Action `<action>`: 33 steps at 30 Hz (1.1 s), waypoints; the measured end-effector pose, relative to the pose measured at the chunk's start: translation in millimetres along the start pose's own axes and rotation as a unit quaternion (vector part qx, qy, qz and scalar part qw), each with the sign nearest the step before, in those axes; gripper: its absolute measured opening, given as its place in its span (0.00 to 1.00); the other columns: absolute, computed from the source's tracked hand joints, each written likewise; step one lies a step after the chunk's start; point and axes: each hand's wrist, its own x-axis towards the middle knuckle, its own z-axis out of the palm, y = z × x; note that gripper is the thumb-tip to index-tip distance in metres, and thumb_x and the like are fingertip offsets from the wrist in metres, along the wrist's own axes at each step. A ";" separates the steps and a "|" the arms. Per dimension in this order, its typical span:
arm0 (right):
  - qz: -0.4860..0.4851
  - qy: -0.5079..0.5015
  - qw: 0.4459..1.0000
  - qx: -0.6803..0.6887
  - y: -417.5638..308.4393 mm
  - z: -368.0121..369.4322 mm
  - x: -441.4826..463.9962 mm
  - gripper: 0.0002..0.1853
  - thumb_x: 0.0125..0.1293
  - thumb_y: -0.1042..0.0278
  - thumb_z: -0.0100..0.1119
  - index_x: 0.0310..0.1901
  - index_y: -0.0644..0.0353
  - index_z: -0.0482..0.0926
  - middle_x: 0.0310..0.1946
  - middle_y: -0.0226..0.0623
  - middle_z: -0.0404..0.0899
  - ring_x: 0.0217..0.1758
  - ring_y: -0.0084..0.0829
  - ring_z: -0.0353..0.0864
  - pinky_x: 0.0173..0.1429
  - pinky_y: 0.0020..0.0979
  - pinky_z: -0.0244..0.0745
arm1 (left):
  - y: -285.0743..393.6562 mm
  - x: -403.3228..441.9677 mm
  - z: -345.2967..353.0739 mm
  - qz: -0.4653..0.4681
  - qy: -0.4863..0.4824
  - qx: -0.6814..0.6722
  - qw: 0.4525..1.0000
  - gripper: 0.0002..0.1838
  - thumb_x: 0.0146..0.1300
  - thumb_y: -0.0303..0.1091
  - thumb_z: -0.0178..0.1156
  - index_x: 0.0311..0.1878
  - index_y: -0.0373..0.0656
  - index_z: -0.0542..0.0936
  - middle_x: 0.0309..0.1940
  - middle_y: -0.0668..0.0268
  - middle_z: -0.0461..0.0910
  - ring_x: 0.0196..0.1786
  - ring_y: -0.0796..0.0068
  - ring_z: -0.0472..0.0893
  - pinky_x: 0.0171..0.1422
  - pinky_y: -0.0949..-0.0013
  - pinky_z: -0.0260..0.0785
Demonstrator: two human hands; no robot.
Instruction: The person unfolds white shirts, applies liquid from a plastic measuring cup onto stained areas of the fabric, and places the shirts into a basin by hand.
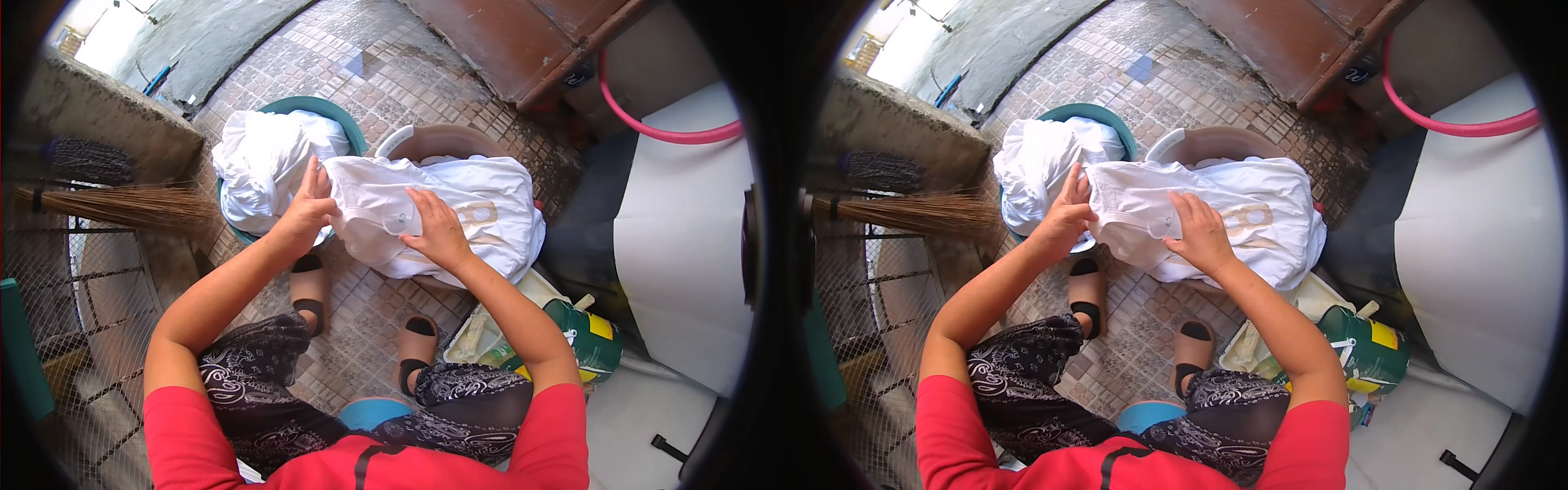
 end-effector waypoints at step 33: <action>-0.019 -0.286 0.939 0.190 2.5 36.6 -139.9 0.47 0.45 0.68 0.69 0.67 0.56 0.53 0.63 0.46 0.62 0.65 0.44 0.65 0.64 0.39 0.67 | 64.9 -23.5 -142.1 0.030 -0.017 0.106 0.994 0.45 0.35 0.21 0.41 0.68 0.32 0.58 0.68 0.52 0.58 0.70 0.65 0.60 0.73 0.69 0.49</action>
